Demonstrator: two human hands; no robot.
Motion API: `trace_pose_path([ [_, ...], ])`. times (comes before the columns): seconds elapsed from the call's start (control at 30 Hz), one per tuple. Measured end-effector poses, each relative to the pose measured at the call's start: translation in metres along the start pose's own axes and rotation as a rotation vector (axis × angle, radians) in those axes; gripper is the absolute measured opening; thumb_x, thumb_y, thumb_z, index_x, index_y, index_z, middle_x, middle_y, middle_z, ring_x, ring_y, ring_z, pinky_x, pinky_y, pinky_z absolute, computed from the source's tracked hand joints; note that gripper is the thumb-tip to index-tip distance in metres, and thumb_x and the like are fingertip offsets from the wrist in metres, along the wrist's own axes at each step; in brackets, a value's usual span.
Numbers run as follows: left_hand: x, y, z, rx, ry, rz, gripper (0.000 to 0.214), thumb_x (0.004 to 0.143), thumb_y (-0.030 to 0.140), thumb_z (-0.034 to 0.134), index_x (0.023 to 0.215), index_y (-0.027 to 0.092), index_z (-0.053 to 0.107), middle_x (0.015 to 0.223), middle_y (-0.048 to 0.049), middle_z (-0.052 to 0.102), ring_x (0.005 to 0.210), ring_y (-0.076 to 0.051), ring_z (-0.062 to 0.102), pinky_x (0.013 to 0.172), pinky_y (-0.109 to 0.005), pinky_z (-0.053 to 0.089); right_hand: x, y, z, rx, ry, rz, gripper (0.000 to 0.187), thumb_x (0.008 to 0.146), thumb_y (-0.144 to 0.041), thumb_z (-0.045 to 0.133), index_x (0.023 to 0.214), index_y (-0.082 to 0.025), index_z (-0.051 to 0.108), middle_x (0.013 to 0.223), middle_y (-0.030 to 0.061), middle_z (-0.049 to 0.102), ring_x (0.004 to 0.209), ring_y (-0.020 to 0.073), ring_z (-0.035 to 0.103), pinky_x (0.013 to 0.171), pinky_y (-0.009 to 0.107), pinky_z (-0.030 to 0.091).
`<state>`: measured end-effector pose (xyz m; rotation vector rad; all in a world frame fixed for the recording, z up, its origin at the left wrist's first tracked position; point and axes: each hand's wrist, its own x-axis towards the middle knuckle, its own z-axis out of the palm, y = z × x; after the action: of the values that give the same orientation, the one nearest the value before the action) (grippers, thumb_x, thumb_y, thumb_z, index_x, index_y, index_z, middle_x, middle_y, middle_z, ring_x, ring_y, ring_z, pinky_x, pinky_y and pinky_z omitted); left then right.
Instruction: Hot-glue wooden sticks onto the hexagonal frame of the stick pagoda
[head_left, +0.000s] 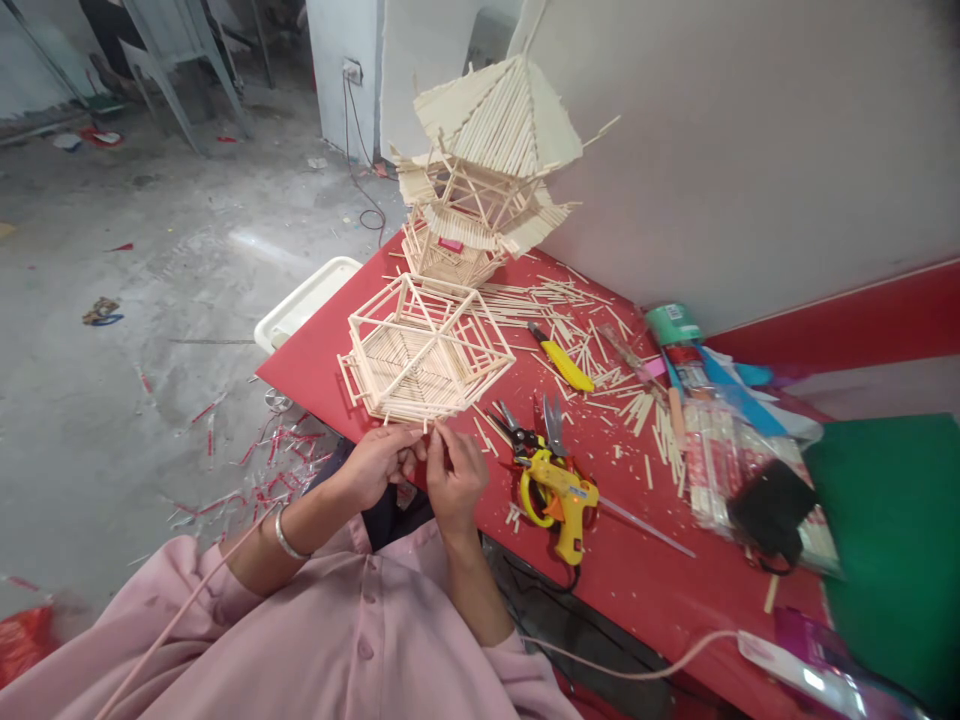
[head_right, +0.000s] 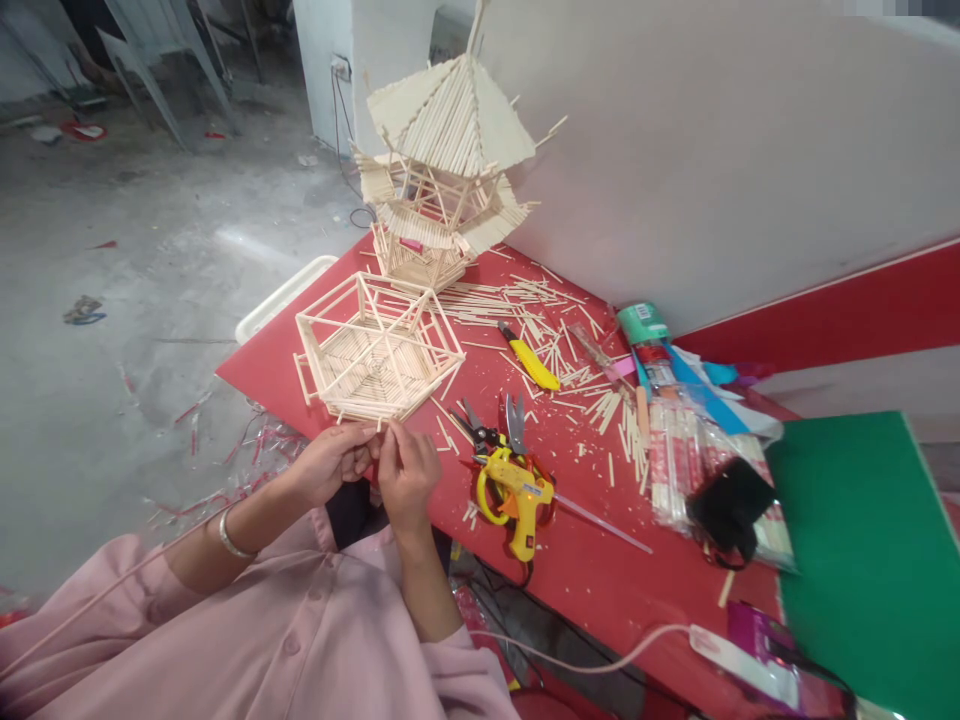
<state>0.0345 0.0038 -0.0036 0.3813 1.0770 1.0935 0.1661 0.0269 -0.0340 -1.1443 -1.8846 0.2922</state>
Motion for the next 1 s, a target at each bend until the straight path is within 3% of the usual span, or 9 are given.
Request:
trace_pose_path([
  [1.0,-0.0003,0.0014,0.0011,0.004,-0.006,0.001,0.036,0.073,0.047,0.068,0.06,0.014,0.062,0.042,0.0014,0.046,0.039,-0.007,0.036,0.041,-0.022,0.019,-0.0005,0.0004,0.0006,0.008,0.01,-0.014,0.022,0.095,-0.018,0.054,0.11,-0.018,0.07,0.089,0.0079,0.074,0.079,0.0163,0.065,0.075,0.03,0.052],
])
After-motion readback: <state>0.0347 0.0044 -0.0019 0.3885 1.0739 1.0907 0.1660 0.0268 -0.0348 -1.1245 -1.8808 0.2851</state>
